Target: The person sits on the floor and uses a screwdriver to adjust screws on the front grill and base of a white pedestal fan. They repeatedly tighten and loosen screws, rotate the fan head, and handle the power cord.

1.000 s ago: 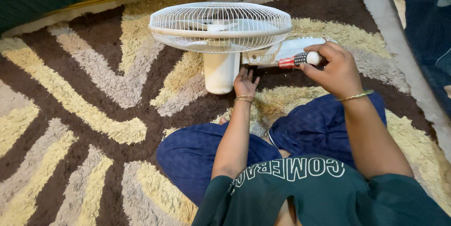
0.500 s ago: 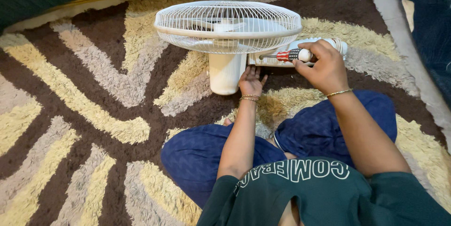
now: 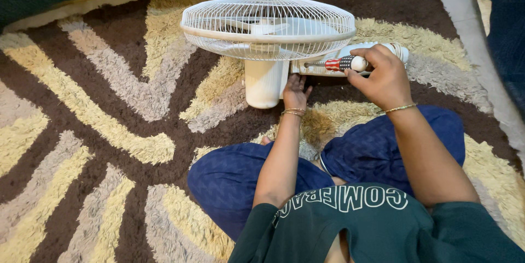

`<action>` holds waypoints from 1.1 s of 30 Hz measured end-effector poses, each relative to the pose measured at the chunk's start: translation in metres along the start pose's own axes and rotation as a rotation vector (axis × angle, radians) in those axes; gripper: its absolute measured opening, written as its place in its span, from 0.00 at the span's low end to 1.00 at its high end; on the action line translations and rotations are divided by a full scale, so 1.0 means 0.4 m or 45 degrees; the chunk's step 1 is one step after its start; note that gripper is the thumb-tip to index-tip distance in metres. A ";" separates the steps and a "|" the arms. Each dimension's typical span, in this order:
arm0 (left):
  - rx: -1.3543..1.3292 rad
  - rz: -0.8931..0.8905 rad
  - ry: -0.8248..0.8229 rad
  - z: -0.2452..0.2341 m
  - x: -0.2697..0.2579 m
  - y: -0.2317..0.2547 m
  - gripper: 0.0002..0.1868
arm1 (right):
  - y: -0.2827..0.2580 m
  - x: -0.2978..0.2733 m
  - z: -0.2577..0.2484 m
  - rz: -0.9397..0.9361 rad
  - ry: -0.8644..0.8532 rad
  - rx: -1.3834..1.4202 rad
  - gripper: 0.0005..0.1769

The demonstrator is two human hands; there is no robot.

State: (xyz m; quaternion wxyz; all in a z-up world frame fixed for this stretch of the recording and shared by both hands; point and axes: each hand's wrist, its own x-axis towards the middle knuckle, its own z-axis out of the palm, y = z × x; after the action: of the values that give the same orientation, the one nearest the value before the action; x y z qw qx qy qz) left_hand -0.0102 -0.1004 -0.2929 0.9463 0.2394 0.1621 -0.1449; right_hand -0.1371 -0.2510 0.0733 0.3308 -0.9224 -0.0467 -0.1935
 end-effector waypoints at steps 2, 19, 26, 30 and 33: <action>0.324 0.067 0.092 0.002 0.010 -0.017 0.29 | -0.002 -0.001 -0.001 -0.014 0.000 -0.028 0.21; 1.583 1.669 -0.183 0.432 -0.390 0.052 0.27 | 0.021 0.052 0.057 0.118 -0.024 -0.789 0.32; 1.818 1.613 -0.278 0.462 -0.402 0.121 0.22 | 0.016 0.041 0.047 0.215 -0.225 -0.669 0.34; 1.825 1.477 -0.296 0.441 -0.375 0.154 0.20 | -0.021 -0.015 0.030 -0.176 -0.213 -0.326 0.37; 1.790 1.425 -0.319 0.432 -0.362 0.187 0.20 | -0.052 -0.020 0.026 -0.342 -0.086 -0.322 0.25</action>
State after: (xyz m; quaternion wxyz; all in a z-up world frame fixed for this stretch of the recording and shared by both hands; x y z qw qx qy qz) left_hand -0.0740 -0.0953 -0.0642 0.5247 0.7882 -0.2080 0.2455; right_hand -0.1456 -0.2278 0.0751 0.1815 -0.9482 -0.1557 -0.2091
